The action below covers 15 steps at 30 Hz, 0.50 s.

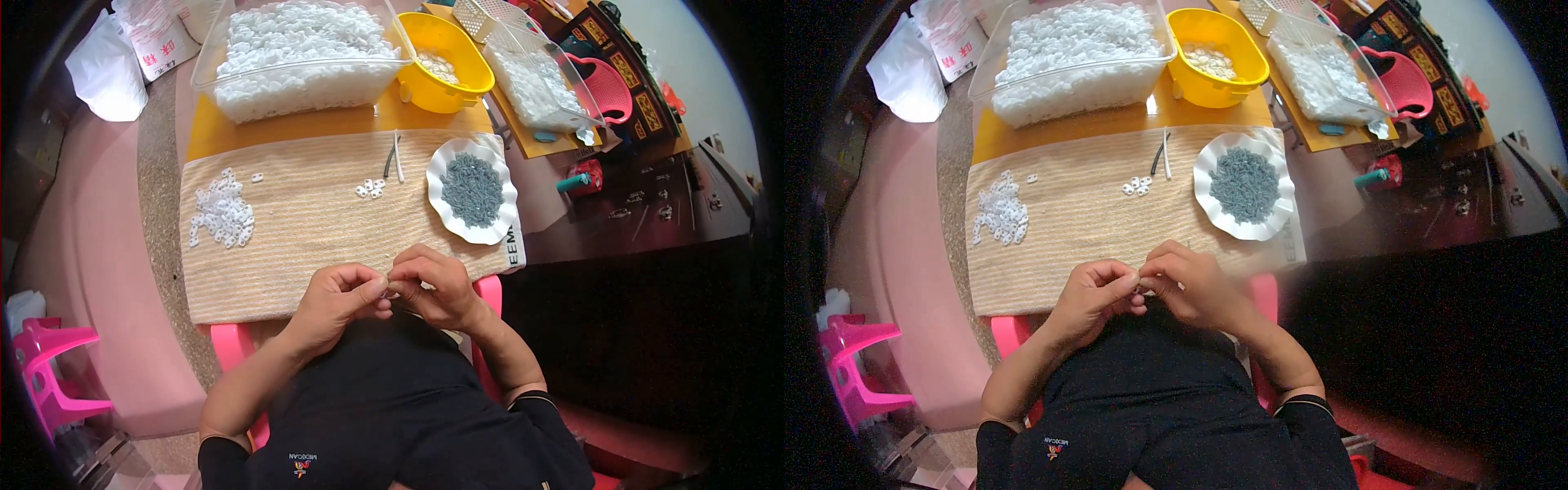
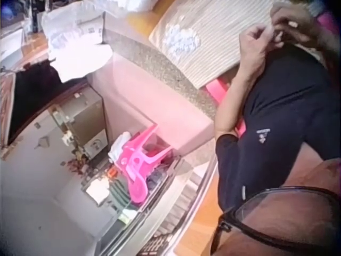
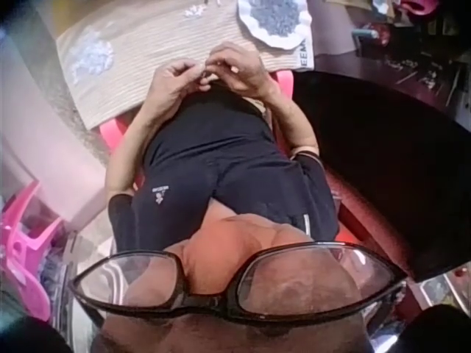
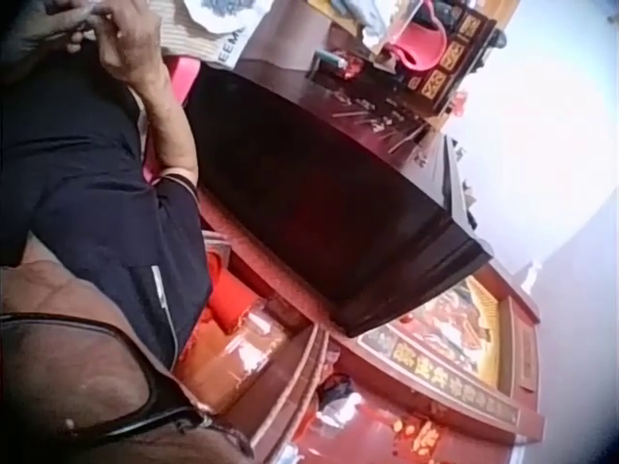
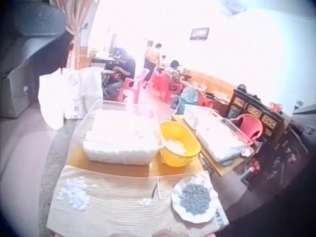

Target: Assembling small white plastic components by hand at a workbench.

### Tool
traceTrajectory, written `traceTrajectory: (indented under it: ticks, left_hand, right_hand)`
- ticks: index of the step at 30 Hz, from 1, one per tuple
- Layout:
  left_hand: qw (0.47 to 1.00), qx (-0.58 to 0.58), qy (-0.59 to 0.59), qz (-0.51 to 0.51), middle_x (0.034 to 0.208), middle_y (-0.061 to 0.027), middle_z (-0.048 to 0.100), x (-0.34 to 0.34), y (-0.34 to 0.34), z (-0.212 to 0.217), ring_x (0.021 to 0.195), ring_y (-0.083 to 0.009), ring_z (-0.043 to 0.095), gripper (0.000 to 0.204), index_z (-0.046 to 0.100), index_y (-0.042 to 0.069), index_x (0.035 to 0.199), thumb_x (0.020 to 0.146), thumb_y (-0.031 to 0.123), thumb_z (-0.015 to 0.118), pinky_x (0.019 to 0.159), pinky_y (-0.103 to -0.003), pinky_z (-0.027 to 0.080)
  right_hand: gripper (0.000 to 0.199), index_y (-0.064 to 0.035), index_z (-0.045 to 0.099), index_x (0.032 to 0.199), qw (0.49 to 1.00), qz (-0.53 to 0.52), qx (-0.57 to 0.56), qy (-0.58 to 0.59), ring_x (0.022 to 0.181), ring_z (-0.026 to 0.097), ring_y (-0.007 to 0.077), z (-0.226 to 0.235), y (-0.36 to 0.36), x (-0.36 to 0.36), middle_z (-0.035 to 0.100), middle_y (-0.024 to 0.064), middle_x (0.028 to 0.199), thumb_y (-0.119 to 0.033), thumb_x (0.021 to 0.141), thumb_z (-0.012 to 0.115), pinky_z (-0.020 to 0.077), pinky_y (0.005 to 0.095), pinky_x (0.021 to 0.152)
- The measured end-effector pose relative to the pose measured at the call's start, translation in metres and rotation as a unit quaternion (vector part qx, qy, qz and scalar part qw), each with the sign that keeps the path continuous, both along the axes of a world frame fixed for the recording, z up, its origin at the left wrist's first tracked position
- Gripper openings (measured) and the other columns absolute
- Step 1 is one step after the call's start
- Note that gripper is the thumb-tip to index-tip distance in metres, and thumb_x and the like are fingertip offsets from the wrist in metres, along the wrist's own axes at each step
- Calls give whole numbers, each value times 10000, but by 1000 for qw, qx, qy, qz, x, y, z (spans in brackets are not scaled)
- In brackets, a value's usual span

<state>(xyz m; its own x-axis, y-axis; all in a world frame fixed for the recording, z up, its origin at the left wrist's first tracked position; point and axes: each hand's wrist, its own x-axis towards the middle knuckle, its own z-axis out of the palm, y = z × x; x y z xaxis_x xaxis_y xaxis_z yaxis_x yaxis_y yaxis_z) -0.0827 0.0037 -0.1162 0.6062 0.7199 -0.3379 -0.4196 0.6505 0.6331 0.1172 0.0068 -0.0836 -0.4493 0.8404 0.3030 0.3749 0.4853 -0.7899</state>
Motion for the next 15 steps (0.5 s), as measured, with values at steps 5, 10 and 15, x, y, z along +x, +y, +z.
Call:
traceTrajectory:
  ticks: [5,10,15]
  left_hand:
    - [999,39,20,21,910,-65,649,2,0,1,783,-114,636,163,613,-13,997,919,130,615,740,-279,564]
    - [957,219,182,44,900,-55,640,5,-2,6,780,-107,620,119,615,-17,978,917,85,609,710,-237,516]
    - [897,351,245,112,834,-92,628,12,-4,-5,754,-156,609,92,622,-10,930,869,55,644,671,-260,481]
  right_hand:
    - [101,2,623,926,994,-2,-107,33,736,608,132,-3,0,3,605,85,857,-51,853,669,468,257,590]
    - [114,7,640,919,972,-37,-217,86,704,607,130,-4,-5,0,622,86,826,-102,888,635,489,273,605]
    - [147,33,620,925,936,-64,-304,165,659,606,95,-9,-8,-3,626,55,820,-113,918,603,514,235,592]
